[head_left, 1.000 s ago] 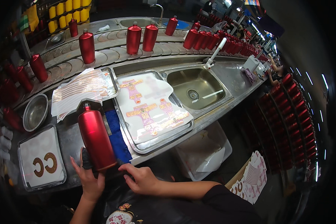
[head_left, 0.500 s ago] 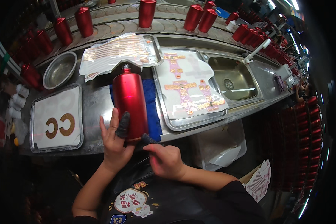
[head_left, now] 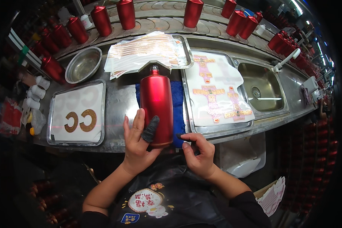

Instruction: The person applies a gold decorative label to the neck of a red bottle, then places a paper label on the bottle body. They smooth both labels with their fingers and wipe the bottle surface with a cloth. The bottle is handled one at a time and set down on the counter.

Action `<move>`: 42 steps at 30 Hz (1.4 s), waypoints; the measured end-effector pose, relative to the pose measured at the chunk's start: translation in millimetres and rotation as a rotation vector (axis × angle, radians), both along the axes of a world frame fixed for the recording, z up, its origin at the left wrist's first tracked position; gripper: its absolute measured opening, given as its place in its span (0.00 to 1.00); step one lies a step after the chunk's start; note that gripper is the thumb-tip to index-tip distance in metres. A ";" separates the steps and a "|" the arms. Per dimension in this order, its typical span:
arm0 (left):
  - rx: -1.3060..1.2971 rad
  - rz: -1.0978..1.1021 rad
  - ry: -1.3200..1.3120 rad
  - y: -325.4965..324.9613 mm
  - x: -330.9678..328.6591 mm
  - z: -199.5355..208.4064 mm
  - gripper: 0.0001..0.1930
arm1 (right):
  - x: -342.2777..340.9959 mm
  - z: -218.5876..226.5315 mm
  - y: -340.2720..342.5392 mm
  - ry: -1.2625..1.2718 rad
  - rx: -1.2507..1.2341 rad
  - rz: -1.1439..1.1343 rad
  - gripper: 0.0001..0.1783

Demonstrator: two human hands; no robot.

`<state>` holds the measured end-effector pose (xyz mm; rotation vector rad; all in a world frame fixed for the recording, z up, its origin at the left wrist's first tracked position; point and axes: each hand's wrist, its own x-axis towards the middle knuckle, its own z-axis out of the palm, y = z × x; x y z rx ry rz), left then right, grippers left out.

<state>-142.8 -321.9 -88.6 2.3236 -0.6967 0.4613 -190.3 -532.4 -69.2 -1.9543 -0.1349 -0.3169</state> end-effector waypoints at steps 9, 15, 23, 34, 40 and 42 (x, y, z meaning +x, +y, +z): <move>-0.142 -0.062 0.066 6.2 1.8 -6.8 0.41 | 19.3 -5.5 1.0 -0.110 -0.097 0.104 0.17; -0.132 -0.158 0.250 48.2 3.8 1.1 0.36 | 24.3 -9.5 -14.2 0.120 0.281 0.068 0.15; -0.319 0.727 0.442 161.5 44.9 2.8 0.12 | 42.6 2.9 -24.6 0.400 0.384 -0.072 0.17; -0.435 0.393 0.488 82.1 58.2 -6.8 0.09 | 114.6 6.4 -93.9 0.096 -0.316 -0.210 0.13; -0.481 0.408 0.523 80.3 52.8 -10.8 0.11 | 172.9 -12.9 -135.0 0.323 -0.766 -0.162 0.17; -0.508 0.441 0.560 80.2 51.6 -13.1 0.11 | 180.9 -21.3 -136.1 0.303 -0.793 -0.086 0.17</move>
